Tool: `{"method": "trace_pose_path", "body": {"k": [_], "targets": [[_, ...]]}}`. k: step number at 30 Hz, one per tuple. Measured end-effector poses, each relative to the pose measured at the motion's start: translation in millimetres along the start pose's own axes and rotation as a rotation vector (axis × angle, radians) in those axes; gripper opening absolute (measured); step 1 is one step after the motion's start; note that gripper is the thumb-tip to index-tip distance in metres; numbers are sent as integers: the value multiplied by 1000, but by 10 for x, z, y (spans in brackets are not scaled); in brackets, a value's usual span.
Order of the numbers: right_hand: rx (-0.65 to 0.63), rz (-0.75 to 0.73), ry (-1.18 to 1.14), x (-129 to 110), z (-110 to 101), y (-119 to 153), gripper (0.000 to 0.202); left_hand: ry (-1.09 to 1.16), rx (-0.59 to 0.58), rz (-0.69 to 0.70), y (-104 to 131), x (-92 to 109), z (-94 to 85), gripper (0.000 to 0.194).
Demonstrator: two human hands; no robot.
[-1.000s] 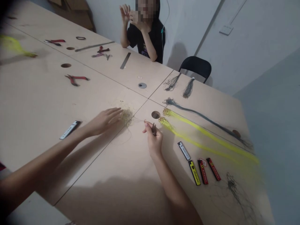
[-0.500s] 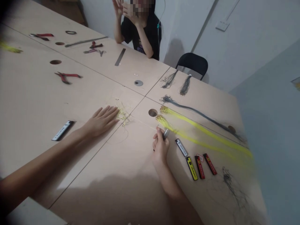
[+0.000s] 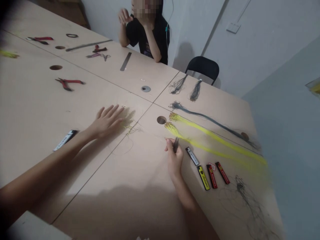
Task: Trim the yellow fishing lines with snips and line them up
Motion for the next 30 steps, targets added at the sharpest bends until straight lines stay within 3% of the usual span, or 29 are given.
{"method": "trace_pose_path", "body": {"k": [5,12,19,30], "targets": [[-141,16,90,55,76,24,36,-127,-55,-28,-230,59,130,62],[-370,39,278,157,89,17,34,-133,-46,-38,-280,-160,126,62],[-356,40,213,98,-67,63,32,-108,-28,-75,-322,-311,131,63],[-151,206,227,45,-550,270,39,-48,7,-63,-376,-385,173,69]]}}
Point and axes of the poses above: each hand's wrist, its own y-axis away from the middle knuckle, its own z-axis out of the palm, x = y × z, the point moved 5 cm from there along -y, towards the middle knuckle, and after that the axes turned 7 degrees about -z, right-handed, at the moved point
